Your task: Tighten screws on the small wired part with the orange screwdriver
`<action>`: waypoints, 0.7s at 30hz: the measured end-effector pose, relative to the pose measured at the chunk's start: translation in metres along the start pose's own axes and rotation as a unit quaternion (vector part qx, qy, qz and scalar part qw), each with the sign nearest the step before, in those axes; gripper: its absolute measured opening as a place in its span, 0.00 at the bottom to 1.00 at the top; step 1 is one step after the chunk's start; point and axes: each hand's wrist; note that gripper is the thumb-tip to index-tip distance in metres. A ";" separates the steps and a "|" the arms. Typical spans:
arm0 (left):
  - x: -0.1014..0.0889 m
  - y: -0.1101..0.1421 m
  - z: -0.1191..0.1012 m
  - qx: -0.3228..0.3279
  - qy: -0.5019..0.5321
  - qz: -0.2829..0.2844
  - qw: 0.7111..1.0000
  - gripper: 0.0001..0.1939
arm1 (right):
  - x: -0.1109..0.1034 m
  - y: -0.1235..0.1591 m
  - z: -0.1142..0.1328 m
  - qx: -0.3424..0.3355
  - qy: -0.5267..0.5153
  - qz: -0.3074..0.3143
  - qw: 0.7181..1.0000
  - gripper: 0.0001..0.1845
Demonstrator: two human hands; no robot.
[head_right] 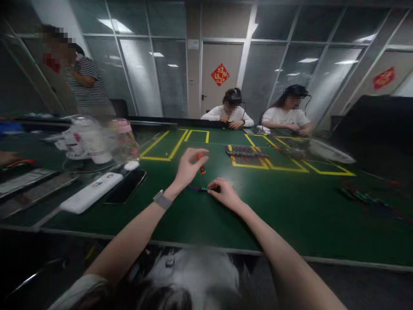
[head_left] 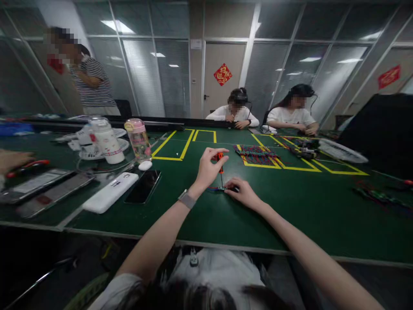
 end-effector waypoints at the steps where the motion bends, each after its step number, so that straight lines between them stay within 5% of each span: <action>1: 0.000 -0.001 0.000 -0.012 0.039 0.017 0.999 0.12 | 0.000 0.000 0.000 -0.002 -0.002 0.000 1.000 0.04; 7: 0.002 -0.004 -0.002 -0.082 0.238 0.135 0.958 0.17 | 0.000 0.000 0.002 -0.001 -0.001 -0.003 1.000 0.04; 15: -0.002 0.003 -0.006 0.043 -0.041 -0.013 0.998 0.11 | 0.000 0.000 0.002 -0.006 0.005 -0.009 1.000 0.04; 21: 0.000 -0.002 -0.003 -0.040 0.132 0.086 0.987 0.16 | 0.000 0.000 0.002 -0.010 0.002 -0.008 1.000 0.03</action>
Point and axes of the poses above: each hand's wrist, its own y-axis away from the middle knuckle, its own x-axis out of the palm, z = x × y, and after that the axes turned 3 degrees about -y, right-handed
